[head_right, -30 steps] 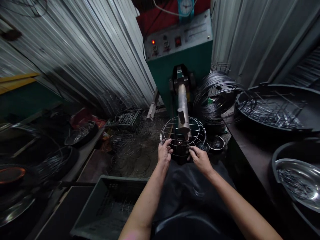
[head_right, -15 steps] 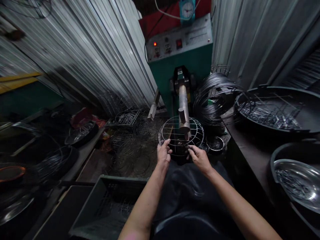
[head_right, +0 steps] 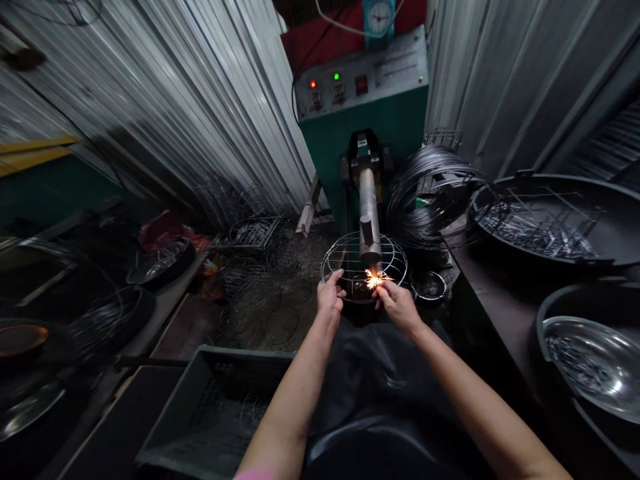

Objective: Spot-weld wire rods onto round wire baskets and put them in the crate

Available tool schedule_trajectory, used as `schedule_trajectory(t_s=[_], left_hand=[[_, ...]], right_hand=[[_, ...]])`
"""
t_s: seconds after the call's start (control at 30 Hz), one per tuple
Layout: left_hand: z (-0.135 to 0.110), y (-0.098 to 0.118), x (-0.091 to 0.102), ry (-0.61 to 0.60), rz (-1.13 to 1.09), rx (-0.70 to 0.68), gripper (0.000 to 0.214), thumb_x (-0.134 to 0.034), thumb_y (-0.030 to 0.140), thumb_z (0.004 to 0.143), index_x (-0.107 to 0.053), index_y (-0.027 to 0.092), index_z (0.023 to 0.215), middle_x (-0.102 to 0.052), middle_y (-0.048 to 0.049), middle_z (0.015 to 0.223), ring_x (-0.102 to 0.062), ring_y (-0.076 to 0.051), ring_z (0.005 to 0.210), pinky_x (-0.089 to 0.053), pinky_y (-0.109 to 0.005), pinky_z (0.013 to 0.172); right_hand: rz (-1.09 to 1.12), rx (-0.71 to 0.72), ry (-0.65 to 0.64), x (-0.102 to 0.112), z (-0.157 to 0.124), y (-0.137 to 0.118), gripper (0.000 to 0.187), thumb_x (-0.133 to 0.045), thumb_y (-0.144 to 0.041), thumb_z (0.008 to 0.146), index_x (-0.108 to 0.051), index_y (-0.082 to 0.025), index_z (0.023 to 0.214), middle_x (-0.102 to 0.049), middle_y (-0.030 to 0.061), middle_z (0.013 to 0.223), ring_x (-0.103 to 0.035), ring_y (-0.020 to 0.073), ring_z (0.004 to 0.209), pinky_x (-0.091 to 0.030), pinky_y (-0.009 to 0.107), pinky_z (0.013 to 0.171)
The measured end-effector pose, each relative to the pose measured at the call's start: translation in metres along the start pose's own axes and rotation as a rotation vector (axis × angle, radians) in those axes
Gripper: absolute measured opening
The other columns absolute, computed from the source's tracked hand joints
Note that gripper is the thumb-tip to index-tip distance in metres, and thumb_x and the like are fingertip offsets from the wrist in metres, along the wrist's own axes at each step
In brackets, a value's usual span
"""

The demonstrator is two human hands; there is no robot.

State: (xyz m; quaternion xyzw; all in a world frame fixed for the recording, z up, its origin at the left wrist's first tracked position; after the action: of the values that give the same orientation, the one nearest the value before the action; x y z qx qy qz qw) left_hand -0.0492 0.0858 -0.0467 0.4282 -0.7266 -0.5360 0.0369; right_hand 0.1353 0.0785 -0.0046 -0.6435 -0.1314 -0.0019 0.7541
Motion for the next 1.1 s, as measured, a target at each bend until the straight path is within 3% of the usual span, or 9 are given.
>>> schedule_trajectory(t_s=[0.17,0.43,0.6,0.7,0.77,0.87,0.93,1.0,1.1], left_hand=[[0.003,0.000,-0.001,-0.030,0.003,0.006,0.045,-0.079,0.024,0.049,-0.045,0.016,0.079,-0.045,0.0090,0.056,-0.033,-0.001,0.037,-0.015,-0.015,0.035],[-0.006,0.002,-0.001,0.034,-0.017,0.051,0.041,-0.077,0.021,0.052,-0.043,0.017,0.075,-0.039,0.0112,0.051,-0.025,0.000,0.034,-0.014,-0.016,0.034],[-0.011,0.002,0.000,0.058,0.008,0.032,0.035,-0.075,0.021,0.054,-0.046,0.016,0.072,-0.038,0.0097,0.052,-0.026,-0.001,0.037,-0.015,-0.016,0.034],[-0.013,0.004,-0.001,0.055,0.039,0.015,0.034,-0.077,0.023,0.054,-0.048,0.015,0.070,-0.038,0.0084,0.054,-0.027,-0.002,0.039,-0.019,-0.016,0.035],[-0.012,0.007,0.001,0.031,0.061,0.031,0.034,-0.076,0.030,0.058,-0.050,0.015,0.073,-0.041,0.0064,0.058,-0.030,-0.003,0.041,-0.025,-0.017,0.037],[-0.011,0.004,0.019,-0.005,0.093,0.142,0.034,-0.066,0.046,0.069,-0.053,0.017,0.081,-0.046,0.0021,0.068,-0.043,-0.007,0.050,-0.038,-0.021,0.045],[-0.010,-0.005,0.041,-0.035,0.107,0.215,0.032,-0.058,0.049,0.076,-0.053,0.020,0.087,-0.050,-0.0004,0.076,-0.051,-0.010,0.059,-0.045,-0.024,0.053],[-0.008,-0.021,0.069,-0.055,0.134,0.255,0.027,-0.054,0.047,0.079,-0.053,0.021,0.089,-0.054,-0.0026,0.081,-0.055,-0.012,0.066,-0.047,-0.026,0.059],[-0.005,-0.058,0.110,-0.112,0.151,0.282,0.025,-0.056,0.044,0.077,-0.052,0.020,0.078,-0.053,-0.0009,0.070,-0.050,-0.010,0.056,-0.044,-0.022,0.054]], right_hand=[[0.008,0.001,-0.009,-0.001,-0.001,-0.003,0.032,-0.046,-0.045,0.083,-0.058,-0.016,0.089,-0.061,0.0025,0.070,-0.055,0.0129,0.048,-0.045,0.026,0.050],[-0.138,0.085,0.008,0.005,0.002,-0.004,0.030,-0.042,-0.043,0.082,-0.059,-0.018,0.085,-0.061,0.0024,0.066,-0.055,0.0146,0.049,-0.046,0.026,0.050],[-0.309,0.157,0.063,0.005,0.007,-0.006,0.029,-0.041,-0.035,0.082,-0.063,-0.019,0.088,-0.066,0.0052,0.073,-0.063,0.0198,0.069,-0.051,0.031,0.068],[-0.322,0.172,0.101,0.009,-0.002,-0.010,0.034,-0.043,-0.034,0.082,-0.063,-0.017,0.104,-0.068,0.0096,0.095,-0.063,0.0235,0.091,-0.050,0.035,0.081],[-0.352,0.211,0.128,0.021,-0.022,-0.011,0.040,-0.047,-0.038,0.081,-0.060,-0.016,0.113,-0.064,0.0116,0.110,-0.059,0.0251,0.103,-0.047,0.037,0.089],[-0.444,0.221,0.181,0.064,-0.076,0.004,0.042,-0.048,-0.042,0.082,-0.059,-0.018,0.115,-0.062,0.0105,0.115,-0.058,0.0252,0.106,-0.045,0.039,0.093],[-0.510,0.126,0.277,0.114,-0.123,0.027,0.038,-0.049,-0.041,0.082,-0.061,-0.019,0.110,-0.064,0.0093,0.110,-0.060,0.0252,0.100,-0.047,0.038,0.089],[-0.561,-0.083,0.428,0.176,-0.174,0.053,0.033,-0.053,-0.036,0.079,-0.063,-0.019,0.104,-0.068,0.0090,0.098,-0.064,0.0249,0.085,-0.051,0.035,0.077],[-0.620,-0.449,0.695,0.269,-0.244,0.077,0.024,-0.056,-0.024,0.078,-0.065,-0.013,0.098,-0.069,0.0108,0.079,-0.063,0.0224,0.068,-0.047,0.030,0.063]])
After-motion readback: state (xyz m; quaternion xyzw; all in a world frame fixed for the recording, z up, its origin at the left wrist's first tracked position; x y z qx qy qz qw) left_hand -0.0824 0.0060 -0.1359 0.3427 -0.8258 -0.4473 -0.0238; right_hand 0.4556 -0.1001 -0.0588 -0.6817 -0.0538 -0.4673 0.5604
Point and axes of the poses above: each hand's wrist, its own z-axis towards the middle knuckle, its own x-axis out of the back of the hand, y = z × x, the point moved 8 cm from there along z, towards the middle knuckle
